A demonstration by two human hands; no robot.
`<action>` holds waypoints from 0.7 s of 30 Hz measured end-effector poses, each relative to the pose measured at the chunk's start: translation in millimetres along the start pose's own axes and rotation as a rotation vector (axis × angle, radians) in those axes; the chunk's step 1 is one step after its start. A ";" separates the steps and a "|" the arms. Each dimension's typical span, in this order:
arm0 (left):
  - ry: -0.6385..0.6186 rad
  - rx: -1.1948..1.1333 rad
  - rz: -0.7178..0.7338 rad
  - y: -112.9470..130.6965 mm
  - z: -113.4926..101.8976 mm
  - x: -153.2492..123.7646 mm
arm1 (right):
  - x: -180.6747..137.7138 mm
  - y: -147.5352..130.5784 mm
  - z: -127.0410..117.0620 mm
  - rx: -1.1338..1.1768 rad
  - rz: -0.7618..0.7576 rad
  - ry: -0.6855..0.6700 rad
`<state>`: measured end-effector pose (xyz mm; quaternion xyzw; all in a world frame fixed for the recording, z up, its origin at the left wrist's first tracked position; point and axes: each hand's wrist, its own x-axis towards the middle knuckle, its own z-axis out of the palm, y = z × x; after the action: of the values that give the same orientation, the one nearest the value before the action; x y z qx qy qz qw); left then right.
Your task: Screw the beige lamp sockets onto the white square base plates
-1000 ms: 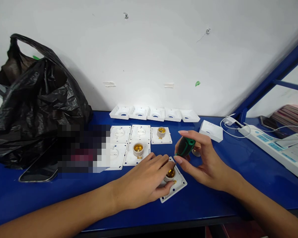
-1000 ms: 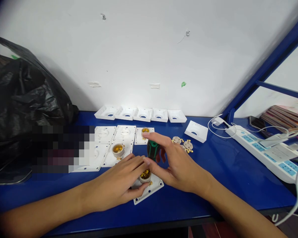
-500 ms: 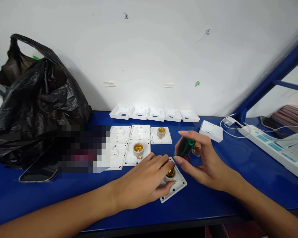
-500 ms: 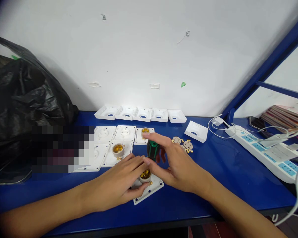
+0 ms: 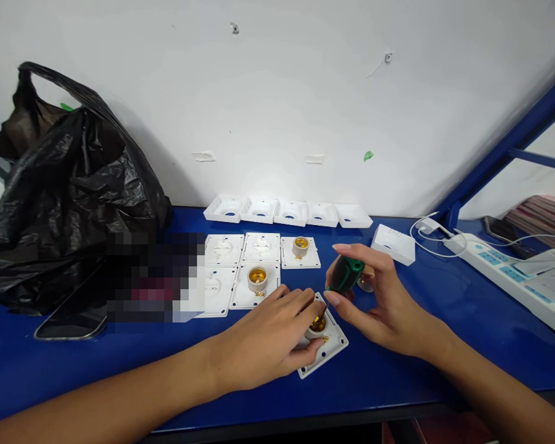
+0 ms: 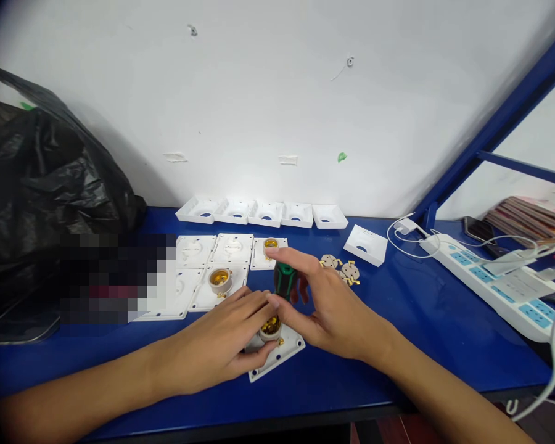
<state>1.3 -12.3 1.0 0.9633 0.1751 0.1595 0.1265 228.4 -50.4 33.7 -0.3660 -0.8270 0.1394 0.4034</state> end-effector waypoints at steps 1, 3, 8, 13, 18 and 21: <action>-0.001 -0.001 -0.001 0.2 -0.2 0.0 | -0.1 -0.2 0.0 -0.001 -0.003 0.001; 0.001 -0.007 -0.002 0.5 -0.6 0.0 | -0.2 -0.8 -0.1 0.000 -0.010 0.006; 0.009 -0.019 0.002 0.6 -0.9 -0.3 | 0.8 -1.5 -0.1 0.002 -0.007 0.005; -0.004 -0.011 -0.003 0.2 -1.2 0.9 | 0.7 -0.5 0.1 0.010 -0.004 0.001; 0.011 -0.021 0.003 -0.2 -1.2 1.1 | -0.9 -1.2 0.5 -0.002 -0.015 0.013; 0.010 -0.013 0.002 0.6 -1.8 0.6 | -0.8 -1.1 1.2 -0.003 -0.024 0.014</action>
<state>1.5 -12.3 3.0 0.9618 0.1737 0.1654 0.1316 227.2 -51.7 33.0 -0.3576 -0.8286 0.1310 0.4104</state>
